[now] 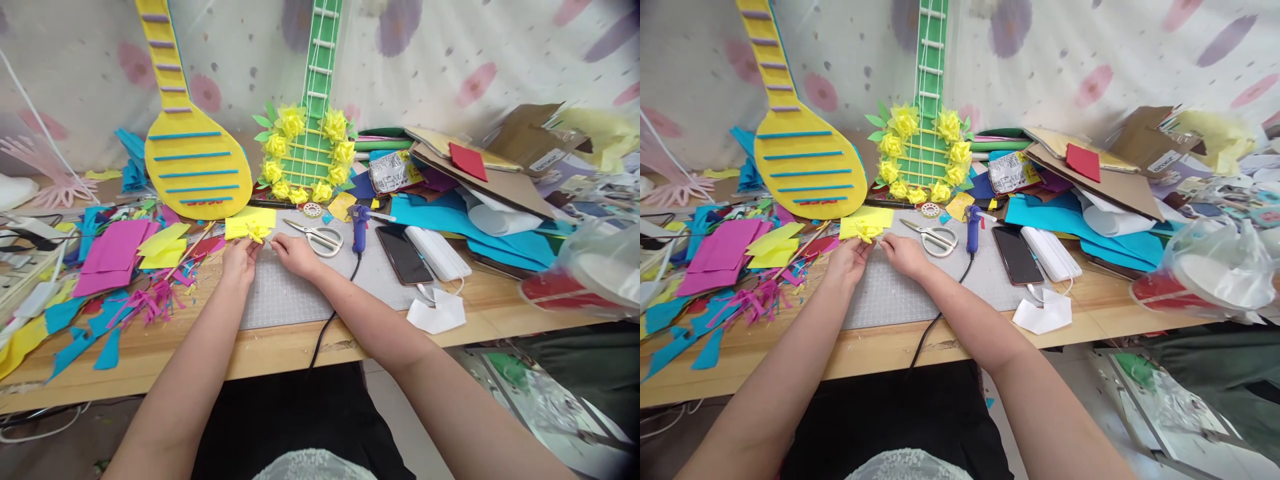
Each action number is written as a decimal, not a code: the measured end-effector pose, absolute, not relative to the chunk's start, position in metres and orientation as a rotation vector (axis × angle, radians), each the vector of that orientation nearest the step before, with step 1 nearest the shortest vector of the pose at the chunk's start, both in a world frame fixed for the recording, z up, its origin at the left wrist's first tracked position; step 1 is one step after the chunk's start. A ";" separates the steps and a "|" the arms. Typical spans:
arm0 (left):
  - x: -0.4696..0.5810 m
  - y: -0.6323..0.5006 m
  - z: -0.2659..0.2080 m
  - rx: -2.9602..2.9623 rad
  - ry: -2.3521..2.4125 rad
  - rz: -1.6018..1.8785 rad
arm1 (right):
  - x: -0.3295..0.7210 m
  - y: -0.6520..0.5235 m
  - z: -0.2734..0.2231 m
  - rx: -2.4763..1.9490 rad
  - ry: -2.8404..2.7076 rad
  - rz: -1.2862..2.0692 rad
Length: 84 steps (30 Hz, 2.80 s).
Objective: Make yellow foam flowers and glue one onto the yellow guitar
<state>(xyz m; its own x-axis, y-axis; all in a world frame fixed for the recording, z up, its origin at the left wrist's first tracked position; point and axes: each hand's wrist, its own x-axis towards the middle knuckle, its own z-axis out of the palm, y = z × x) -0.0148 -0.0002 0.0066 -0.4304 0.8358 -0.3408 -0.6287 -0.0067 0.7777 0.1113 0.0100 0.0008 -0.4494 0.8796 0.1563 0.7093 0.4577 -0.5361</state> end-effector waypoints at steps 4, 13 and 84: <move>-0.015 0.001 0.007 0.257 1.128 1.661 | 0.110 0.010 0.001 -1.338 -2.290 0.551; -0.013 0.002 0.006 0.212 1.137 1.661 | 0.105 0.007 0.000 -1.325 -2.201 0.658; -0.056 0.004 0.015 0.267 1.056 1.676 | 0.123 0.027 -0.014 -1.359 -1.726 0.784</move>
